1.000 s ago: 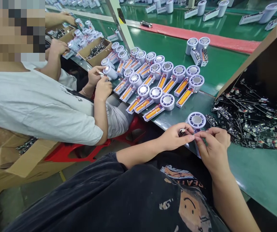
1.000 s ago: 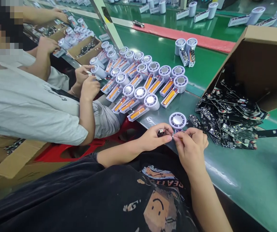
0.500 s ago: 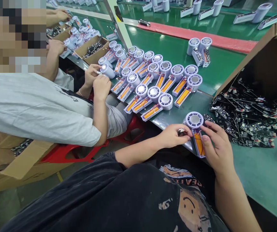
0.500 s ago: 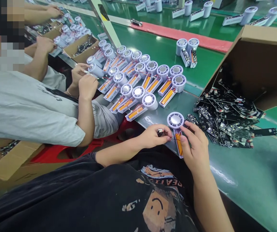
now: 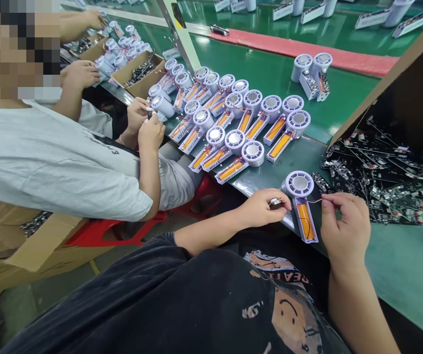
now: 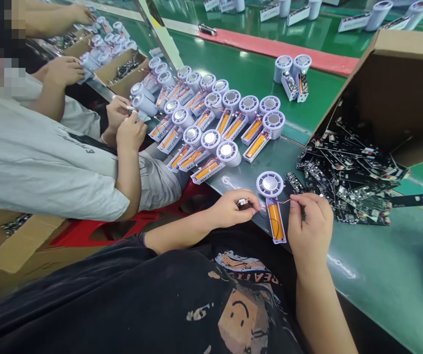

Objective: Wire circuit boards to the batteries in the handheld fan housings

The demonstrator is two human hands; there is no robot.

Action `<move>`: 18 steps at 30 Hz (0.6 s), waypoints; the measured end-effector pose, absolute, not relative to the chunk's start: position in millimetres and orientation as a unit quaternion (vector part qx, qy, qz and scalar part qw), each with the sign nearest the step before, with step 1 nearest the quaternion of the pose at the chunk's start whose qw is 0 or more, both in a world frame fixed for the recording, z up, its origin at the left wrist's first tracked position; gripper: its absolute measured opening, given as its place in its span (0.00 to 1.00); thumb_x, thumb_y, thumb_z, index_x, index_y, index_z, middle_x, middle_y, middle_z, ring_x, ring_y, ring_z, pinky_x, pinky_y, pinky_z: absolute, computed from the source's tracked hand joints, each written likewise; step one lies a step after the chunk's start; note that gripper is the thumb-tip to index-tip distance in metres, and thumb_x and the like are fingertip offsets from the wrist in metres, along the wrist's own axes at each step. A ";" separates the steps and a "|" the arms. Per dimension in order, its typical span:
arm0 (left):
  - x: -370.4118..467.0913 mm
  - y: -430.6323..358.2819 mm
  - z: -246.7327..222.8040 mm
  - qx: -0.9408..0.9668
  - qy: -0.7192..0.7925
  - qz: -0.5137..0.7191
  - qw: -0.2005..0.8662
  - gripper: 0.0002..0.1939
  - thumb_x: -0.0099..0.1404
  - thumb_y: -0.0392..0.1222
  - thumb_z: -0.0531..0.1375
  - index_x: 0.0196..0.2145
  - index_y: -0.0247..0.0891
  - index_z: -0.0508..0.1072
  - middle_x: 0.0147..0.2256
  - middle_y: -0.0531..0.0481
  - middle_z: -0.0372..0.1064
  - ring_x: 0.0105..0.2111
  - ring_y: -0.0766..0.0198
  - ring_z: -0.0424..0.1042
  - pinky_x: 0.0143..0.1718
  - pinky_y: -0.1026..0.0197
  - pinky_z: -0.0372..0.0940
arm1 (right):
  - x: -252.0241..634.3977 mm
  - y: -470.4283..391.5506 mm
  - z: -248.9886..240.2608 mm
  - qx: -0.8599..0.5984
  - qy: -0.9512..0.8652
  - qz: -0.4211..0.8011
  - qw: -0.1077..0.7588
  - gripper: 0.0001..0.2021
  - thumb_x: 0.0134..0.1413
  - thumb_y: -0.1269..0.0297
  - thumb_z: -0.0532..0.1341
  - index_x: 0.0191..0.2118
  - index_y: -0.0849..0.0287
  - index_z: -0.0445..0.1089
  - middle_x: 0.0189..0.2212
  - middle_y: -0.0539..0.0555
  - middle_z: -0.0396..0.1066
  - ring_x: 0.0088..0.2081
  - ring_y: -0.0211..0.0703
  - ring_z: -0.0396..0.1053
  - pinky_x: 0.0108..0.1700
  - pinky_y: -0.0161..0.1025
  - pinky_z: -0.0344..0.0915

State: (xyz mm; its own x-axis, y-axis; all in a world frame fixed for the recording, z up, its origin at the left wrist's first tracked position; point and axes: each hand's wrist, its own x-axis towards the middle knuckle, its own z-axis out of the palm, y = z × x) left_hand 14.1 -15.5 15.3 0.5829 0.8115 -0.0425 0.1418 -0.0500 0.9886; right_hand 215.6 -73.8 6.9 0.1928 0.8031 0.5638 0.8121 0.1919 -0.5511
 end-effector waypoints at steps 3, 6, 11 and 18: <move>14.9 -16.0 12.0 0.635 0.362 0.293 0.616 0.04 0.57 0.30 0.61 0.32 0.34 0.75 0.30 0.53 0.70 0.27 0.72 0.64 0.33 0.67 0.61 | 207.0 -83.6 22.3 -0.622 -0.635 -0.041 0.456 0.07 0.59 0.67 0.63 0.44 0.57 0.73 0.41 0.58 0.72 0.46 0.50 0.70 0.49 0.49 0.66; 16.5 -16.4 7.9 0.592 0.347 0.305 0.661 0.04 0.60 0.32 0.63 0.35 0.34 0.73 0.30 0.53 0.69 0.29 0.71 0.66 0.34 0.67 0.62 | 190.3 -97.9 35.9 -0.553 -0.709 -0.096 0.428 0.14 0.55 0.68 0.67 0.48 0.52 0.71 0.43 0.55 0.73 0.45 0.48 0.70 0.49 0.46 0.64; 16.5 -16.4 6.1 0.569 0.322 0.337 0.678 0.13 0.60 0.43 0.68 0.37 0.35 0.70 0.32 0.53 0.68 0.30 0.71 0.66 0.36 0.66 0.62 | 177.1 -101.7 27.0 -0.569 -0.758 -0.092 0.306 0.14 0.59 0.70 0.63 0.50 0.49 0.71 0.44 0.52 0.78 0.46 0.48 0.72 0.51 0.48 0.58; 11.0 -13.5 11.9 0.586 0.341 0.310 0.667 0.16 0.60 0.50 0.69 0.36 0.35 0.72 0.33 0.50 0.70 0.31 0.69 0.67 0.36 0.64 0.63 | 188.1 -87.6 13.0 -0.596 -0.712 0.023 0.370 0.05 0.64 0.63 0.60 0.38 0.51 0.74 0.36 0.51 0.77 0.40 0.45 0.69 0.44 0.45 0.56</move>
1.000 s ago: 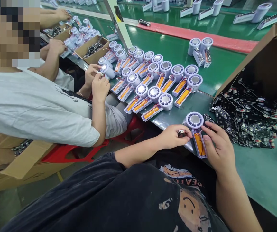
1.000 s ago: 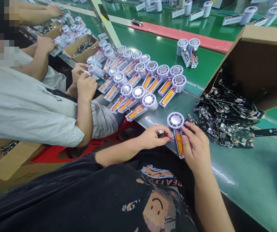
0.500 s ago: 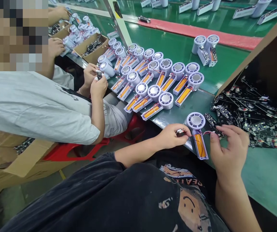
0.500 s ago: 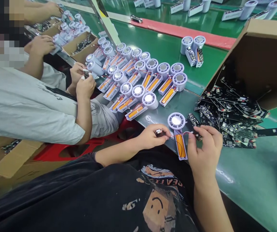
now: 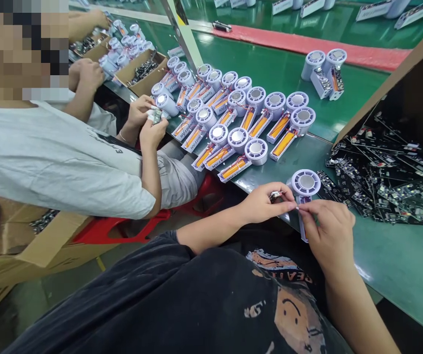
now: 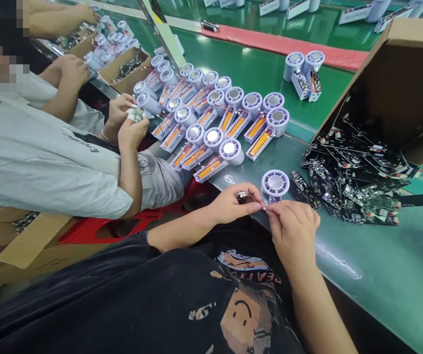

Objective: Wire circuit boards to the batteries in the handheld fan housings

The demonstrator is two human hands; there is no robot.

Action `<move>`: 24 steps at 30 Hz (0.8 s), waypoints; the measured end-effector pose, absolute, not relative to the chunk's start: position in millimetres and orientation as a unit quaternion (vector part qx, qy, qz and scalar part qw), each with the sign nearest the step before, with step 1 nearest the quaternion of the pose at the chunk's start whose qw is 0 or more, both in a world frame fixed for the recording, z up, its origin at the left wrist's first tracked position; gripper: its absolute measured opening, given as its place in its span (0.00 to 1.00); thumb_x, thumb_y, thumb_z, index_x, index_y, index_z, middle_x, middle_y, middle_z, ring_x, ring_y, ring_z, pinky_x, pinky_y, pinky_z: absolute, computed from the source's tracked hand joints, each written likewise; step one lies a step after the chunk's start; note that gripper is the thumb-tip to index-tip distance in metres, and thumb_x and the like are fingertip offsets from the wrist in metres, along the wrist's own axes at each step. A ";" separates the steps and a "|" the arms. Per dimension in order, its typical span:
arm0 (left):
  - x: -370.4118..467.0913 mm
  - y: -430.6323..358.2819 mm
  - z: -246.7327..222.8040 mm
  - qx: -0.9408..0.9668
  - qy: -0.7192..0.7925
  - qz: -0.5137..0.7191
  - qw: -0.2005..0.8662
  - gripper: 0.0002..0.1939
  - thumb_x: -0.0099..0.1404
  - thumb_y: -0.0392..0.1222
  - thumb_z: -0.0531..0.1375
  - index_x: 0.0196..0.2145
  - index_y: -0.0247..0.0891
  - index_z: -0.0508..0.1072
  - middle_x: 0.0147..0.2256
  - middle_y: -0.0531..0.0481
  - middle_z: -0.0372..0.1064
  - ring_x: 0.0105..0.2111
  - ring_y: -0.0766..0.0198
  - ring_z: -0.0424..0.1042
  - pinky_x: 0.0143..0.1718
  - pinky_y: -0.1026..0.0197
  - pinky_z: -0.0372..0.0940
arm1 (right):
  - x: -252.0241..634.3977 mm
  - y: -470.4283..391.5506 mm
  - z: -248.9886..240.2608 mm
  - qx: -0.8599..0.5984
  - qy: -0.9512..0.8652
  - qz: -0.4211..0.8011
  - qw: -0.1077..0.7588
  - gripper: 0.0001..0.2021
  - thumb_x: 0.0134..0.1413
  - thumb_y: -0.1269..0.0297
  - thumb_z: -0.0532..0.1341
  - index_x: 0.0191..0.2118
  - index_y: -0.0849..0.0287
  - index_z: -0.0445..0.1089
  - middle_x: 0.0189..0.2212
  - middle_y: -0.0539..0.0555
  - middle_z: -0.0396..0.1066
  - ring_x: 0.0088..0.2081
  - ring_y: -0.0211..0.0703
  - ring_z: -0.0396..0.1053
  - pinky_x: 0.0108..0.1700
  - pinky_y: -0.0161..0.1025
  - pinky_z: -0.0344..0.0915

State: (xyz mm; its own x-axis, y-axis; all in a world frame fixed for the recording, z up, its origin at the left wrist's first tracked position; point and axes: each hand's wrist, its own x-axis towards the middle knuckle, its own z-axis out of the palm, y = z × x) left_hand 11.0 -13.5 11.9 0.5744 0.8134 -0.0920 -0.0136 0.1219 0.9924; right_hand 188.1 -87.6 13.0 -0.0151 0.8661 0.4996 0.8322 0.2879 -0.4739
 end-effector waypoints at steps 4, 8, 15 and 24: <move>10.5 -12.8 14.8 0.622 0.351 0.305 0.630 0.10 0.61 0.44 0.66 0.36 0.35 0.74 0.33 0.50 0.71 0.28 0.71 0.64 0.33 0.65 0.61 | 187.5 -83.9 12.6 -0.611 -0.696 0.062 0.371 0.09 0.66 0.59 0.58 0.37 0.52 0.74 0.36 0.52 0.74 0.39 0.46 0.67 0.41 0.44 0.55; 11.7 -12.0 16.7 0.715 0.308 0.333 0.532 0.06 0.64 0.42 0.63 0.35 0.36 0.76 0.35 0.48 0.75 0.31 0.67 0.68 0.36 0.63 0.65 | 191.5 -81.7 5.9 -0.606 -0.703 0.053 0.368 0.09 0.66 0.58 0.58 0.38 0.52 0.74 0.37 0.53 0.73 0.39 0.46 0.65 0.40 0.44 0.55; 16.7 -12.4 17.1 0.773 0.304 0.338 0.443 0.05 0.64 0.39 0.59 0.30 0.38 0.73 0.32 0.49 0.74 0.36 0.63 0.72 0.43 0.59 0.66 | 196.5 -79.0 -0.1 -0.587 -0.711 0.071 0.379 0.06 0.62 0.58 0.62 0.39 0.50 0.76 0.38 0.52 0.75 0.40 0.46 0.69 0.42 0.45 0.57; 15.6 -18.9 25.6 0.444 0.324 0.188 0.814 0.11 0.58 0.36 0.56 0.38 0.42 0.58 0.33 0.57 0.64 0.19 0.75 0.58 0.19 0.69 0.59 | 186.9 -81.0 10.2 -0.612 -0.668 0.066 0.418 0.07 0.61 0.61 0.62 0.33 0.53 0.76 0.35 0.53 0.76 0.40 0.47 0.69 0.45 0.47 0.58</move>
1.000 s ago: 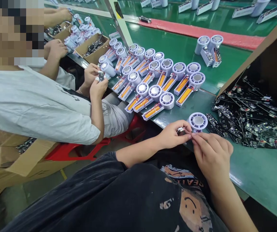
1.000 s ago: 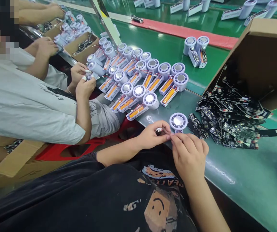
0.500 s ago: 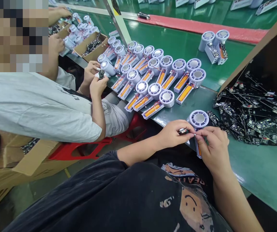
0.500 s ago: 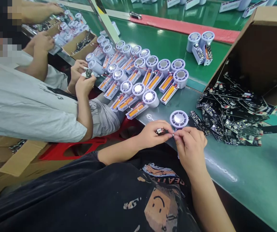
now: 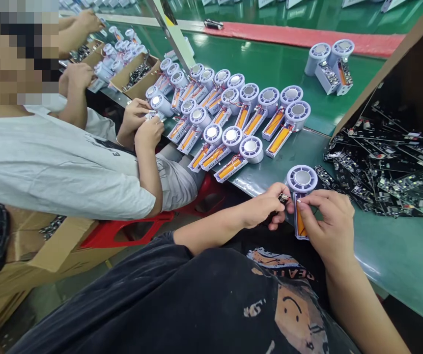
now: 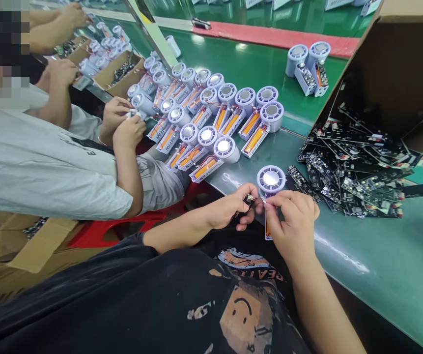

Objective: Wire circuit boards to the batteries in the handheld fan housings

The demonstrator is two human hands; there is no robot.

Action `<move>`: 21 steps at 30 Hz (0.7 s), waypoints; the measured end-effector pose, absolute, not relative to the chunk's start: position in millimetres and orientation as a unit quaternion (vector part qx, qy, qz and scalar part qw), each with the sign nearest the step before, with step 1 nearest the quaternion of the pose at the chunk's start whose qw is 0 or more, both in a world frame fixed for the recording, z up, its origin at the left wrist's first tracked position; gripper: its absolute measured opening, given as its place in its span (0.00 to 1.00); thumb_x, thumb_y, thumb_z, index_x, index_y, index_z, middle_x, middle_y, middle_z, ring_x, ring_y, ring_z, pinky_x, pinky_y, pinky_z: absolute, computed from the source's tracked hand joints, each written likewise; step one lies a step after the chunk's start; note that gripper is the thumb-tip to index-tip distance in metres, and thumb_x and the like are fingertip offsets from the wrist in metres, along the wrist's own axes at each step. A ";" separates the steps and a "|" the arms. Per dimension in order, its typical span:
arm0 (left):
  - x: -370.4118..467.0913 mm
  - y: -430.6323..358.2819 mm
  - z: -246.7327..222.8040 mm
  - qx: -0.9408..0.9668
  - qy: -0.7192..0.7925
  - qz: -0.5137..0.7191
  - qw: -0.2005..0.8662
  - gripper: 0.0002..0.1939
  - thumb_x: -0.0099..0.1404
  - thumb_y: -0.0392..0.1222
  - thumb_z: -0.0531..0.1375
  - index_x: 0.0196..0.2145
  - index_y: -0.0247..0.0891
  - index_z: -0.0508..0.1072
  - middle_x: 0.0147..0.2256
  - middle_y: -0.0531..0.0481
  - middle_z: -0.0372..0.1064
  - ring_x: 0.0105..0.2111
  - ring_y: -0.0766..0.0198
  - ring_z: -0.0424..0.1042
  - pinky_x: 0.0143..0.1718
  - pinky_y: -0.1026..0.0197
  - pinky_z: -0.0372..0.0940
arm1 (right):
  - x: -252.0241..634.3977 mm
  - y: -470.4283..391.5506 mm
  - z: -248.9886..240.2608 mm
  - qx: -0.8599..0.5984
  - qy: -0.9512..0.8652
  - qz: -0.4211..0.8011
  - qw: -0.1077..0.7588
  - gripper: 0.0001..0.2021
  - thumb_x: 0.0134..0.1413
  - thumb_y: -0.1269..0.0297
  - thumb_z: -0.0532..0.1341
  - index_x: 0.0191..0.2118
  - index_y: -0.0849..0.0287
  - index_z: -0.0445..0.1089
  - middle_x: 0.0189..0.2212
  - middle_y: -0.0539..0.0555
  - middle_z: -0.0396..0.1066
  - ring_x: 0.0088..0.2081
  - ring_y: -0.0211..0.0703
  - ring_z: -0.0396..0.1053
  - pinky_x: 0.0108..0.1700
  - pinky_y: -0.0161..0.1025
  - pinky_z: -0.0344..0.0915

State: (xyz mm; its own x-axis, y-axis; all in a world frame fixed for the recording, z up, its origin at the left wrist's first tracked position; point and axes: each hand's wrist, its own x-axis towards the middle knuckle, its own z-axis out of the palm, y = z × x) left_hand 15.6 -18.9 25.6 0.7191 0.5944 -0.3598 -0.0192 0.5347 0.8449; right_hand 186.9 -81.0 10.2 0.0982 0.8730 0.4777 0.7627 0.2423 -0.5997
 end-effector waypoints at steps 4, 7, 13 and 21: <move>8.9 -22.3 24.1 0.467 0.337 0.202 0.792 0.06 0.64 0.36 0.54 0.39 0.40 0.59 0.33 0.56 0.64 0.21 0.74 0.65 0.19 0.68 0.66 | 182.3 -81.6 11.8 -0.595 -0.702 0.003 0.393 0.05 0.60 0.63 0.63 0.33 0.53 0.75 0.34 0.53 0.76 0.40 0.48 0.68 0.45 0.48 0.57; 6.7 -24.4 23.5 0.534 0.359 0.207 0.737 0.07 0.68 0.36 0.53 0.44 0.37 0.64 0.34 0.53 0.67 0.23 0.73 0.71 0.24 0.68 0.70 | 177.6 -81.7 13.5 -0.586 -0.714 -0.040 0.381 0.04 0.59 0.65 0.63 0.32 0.53 0.74 0.34 0.53 0.76 0.40 0.49 0.68 0.45 0.48 0.58; 3.2 -24.5 27.8 0.720 0.373 0.221 0.542 0.12 0.69 0.33 0.54 0.48 0.36 0.73 0.40 0.46 0.75 0.32 0.67 0.76 0.38 0.60 0.74 | 172.2 -82.0 19.2 -0.598 -0.717 -0.094 0.347 0.07 0.57 0.68 0.62 0.28 0.54 0.71 0.31 0.53 0.74 0.38 0.48 0.66 0.41 0.47 0.59; 0.4 -24.7 28.8 0.850 0.315 0.241 0.348 0.16 0.70 0.31 0.52 0.52 0.33 0.72 0.51 0.40 0.75 0.54 0.57 0.73 0.56 0.50 0.69 | 169.2 -82.3 18.5 -0.609 -0.718 -0.092 0.325 0.11 0.58 0.68 0.61 0.24 0.54 0.66 0.26 0.53 0.69 0.37 0.48 0.64 0.38 0.46 0.56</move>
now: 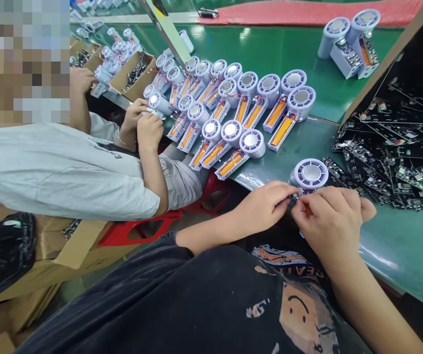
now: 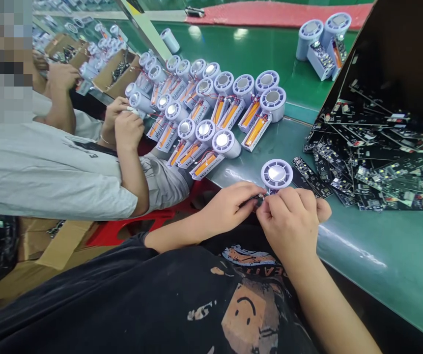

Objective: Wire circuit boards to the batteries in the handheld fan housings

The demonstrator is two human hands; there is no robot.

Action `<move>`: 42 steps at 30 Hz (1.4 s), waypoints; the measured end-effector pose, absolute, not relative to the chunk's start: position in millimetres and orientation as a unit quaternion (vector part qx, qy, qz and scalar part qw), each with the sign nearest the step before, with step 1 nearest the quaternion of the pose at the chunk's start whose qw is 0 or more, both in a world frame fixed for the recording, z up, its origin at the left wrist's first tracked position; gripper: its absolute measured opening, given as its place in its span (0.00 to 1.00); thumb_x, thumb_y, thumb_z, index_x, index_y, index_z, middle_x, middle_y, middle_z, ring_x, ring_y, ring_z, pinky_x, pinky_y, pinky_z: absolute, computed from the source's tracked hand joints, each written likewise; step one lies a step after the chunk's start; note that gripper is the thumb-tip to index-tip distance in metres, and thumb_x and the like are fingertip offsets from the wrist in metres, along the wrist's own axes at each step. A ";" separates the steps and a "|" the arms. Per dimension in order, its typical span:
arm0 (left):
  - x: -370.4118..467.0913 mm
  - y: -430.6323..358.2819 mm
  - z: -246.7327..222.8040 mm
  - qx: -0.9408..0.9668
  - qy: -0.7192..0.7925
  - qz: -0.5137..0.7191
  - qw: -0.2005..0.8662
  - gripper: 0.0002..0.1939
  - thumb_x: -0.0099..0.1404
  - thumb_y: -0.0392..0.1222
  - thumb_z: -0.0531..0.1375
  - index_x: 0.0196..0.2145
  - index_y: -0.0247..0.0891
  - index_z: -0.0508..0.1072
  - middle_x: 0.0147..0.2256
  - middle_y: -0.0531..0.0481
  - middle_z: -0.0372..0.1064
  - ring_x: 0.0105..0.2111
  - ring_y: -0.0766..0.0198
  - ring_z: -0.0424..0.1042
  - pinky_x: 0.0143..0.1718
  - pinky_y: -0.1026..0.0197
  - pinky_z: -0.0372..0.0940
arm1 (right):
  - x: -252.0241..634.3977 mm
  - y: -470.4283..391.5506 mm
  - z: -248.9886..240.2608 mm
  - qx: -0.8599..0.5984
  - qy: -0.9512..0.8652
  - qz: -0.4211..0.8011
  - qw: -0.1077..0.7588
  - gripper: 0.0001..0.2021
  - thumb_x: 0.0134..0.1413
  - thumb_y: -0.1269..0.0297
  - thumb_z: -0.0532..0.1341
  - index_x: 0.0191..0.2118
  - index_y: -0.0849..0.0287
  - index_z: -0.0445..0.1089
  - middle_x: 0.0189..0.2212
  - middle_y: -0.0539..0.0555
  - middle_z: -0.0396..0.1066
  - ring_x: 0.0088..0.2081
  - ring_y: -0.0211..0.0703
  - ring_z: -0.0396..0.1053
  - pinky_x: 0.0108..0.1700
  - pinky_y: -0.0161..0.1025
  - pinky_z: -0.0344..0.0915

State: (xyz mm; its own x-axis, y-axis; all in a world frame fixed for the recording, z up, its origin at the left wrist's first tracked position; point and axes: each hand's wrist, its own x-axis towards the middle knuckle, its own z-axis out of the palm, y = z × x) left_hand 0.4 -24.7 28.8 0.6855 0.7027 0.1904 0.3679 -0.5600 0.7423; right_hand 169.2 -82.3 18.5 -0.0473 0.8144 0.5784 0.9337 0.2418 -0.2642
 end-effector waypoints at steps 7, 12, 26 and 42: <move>0.9 -26.2 27.7 0.848 0.306 0.250 0.352 0.16 0.68 0.31 0.54 0.51 0.31 0.73 0.50 0.38 0.76 0.52 0.55 0.75 0.55 0.50 0.71 | 170.2 -82.1 15.7 -0.608 -0.721 -0.093 0.317 0.12 0.60 0.66 0.61 0.24 0.54 0.66 0.27 0.54 0.68 0.38 0.48 0.63 0.38 0.46 0.54; 2.2 -26.8 23.9 0.845 0.303 0.267 0.350 0.15 0.69 0.32 0.53 0.50 0.33 0.74 0.49 0.39 0.77 0.51 0.56 0.75 0.54 0.50 0.71 | 169.3 -83.5 14.2 -0.616 -0.709 -0.070 0.337 0.10 0.60 0.66 0.62 0.27 0.54 0.70 0.29 0.54 0.70 0.38 0.49 0.65 0.39 0.47 0.55; 1.0 -19.2 17.3 0.778 0.312 0.273 0.472 0.21 0.60 0.27 0.51 0.47 0.39 0.74 0.47 0.47 0.71 0.42 0.64 0.73 0.47 0.57 0.70 | 213.6 -99.6 15.9 -0.597 -0.666 0.187 0.407 0.06 0.60 0.65 0.61 0.42 0.51 0.75 0.34 0.51 0.76 0.33 0.42 0.73 0.35 0.41 0.69; 2.7 -15.8 21.0 0.788 0.235 0.233 0.520 0.20 0.60 0.28 0.52 0.46 0.38 0.75 0.46 0.45 0.73 0.50 0.59 0.71 0.55 0.52 0.66 | 199.8 -85.2 -0.1 -0.509 -0.537 0.340 0.580 0.06 0.60 0.65 0.65 0.40 0.45 0.79 0.42 0.50 0.73 0.45 0.39 0.72 0.46 0.39 0.71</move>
